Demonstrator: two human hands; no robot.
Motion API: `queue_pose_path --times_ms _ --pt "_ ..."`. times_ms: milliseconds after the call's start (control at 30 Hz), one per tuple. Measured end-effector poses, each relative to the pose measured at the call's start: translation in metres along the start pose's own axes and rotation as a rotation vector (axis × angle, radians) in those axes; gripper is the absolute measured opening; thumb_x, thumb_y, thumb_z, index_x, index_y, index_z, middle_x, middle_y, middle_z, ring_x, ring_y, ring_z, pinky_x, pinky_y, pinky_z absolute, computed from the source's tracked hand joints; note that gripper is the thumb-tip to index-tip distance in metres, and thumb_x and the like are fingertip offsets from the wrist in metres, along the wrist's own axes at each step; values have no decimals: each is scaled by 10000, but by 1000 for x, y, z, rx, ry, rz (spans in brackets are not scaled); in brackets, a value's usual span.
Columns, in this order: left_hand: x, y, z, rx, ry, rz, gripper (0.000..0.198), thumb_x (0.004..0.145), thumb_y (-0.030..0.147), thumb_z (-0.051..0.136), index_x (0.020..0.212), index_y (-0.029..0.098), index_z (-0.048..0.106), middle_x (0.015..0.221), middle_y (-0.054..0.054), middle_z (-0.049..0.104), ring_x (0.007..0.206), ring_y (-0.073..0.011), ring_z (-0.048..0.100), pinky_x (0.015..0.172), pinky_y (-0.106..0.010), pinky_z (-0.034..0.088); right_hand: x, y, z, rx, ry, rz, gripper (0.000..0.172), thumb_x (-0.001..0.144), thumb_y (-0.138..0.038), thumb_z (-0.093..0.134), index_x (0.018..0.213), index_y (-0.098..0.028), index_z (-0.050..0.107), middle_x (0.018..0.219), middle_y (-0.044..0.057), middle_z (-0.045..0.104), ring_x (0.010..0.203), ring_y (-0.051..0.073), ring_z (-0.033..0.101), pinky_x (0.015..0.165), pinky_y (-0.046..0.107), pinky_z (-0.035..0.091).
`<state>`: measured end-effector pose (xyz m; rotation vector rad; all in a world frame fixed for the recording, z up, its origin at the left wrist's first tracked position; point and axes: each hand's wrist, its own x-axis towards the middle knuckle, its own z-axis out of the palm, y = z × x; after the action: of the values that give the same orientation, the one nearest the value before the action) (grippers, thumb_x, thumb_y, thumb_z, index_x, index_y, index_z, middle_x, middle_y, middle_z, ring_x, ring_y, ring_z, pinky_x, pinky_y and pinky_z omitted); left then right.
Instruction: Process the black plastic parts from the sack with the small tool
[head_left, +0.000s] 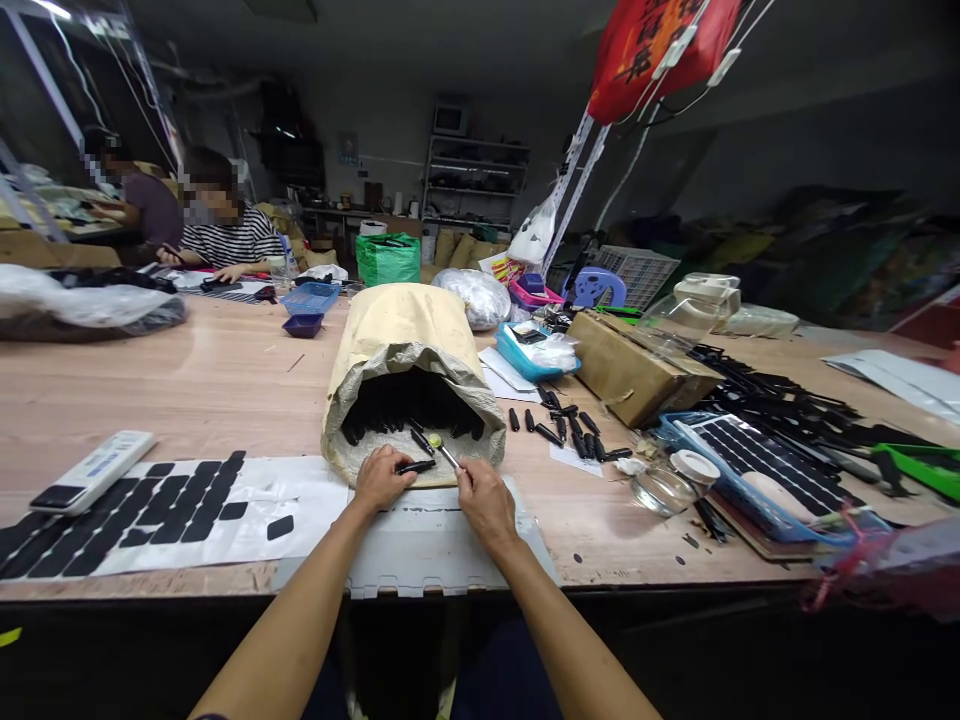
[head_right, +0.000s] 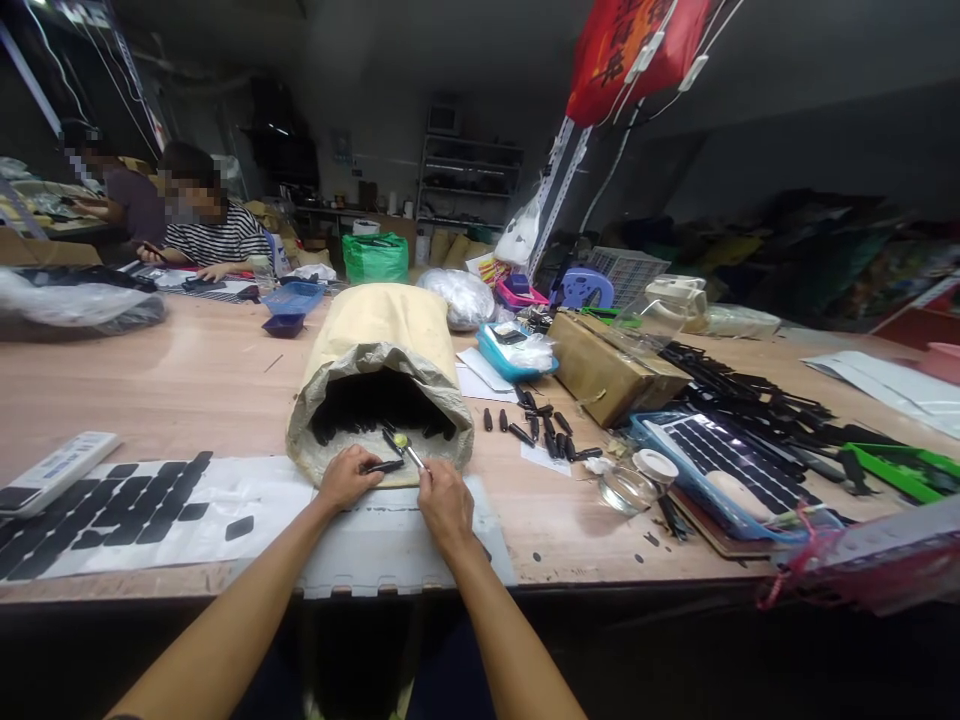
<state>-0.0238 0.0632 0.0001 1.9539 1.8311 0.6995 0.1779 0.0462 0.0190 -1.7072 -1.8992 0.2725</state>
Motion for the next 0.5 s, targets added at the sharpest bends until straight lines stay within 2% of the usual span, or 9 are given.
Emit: queue_pose_path --times_ms 167,367,433,500 --pt "-1 -2 2 8 -8 -3 209 801 342 666 982 266 737 964 -23 639 979 -214 570 896 -342 425 14 21 8 -268 19 46 250 923 -232 452 1031 -236 678 1003 76 653 935 208 581 759 303 417" --pt "3 -1 -6 -56 -8 46 224 880 332 561 1018 234 708 972 -29 668 978 -212 573 910 -349 427 8 22 20 -411 33 18 260 943 -251 403 1072 -198 622 1056 126 625 957 247 529 740 339 399" --pt "-9 8 -13 -140 16 86 239 902 314 512 1021 218 696 980 -40 677 979 -214 575 910 -351 432 8 21 21 -418 22 21 247 941 -256 409 1069 -198 613 1073 126 619 965 250 521 743 340 396" --pt "-37 23 -19 -250 -14 140 269 920 327 469 1032 208 684 1001 -56 681 976 -219 580 895 -348 445 9 20 21 -421 22 26 236 943 -267 413 1059 -199 607 1078 125 614 969 252 516 742 341 393"
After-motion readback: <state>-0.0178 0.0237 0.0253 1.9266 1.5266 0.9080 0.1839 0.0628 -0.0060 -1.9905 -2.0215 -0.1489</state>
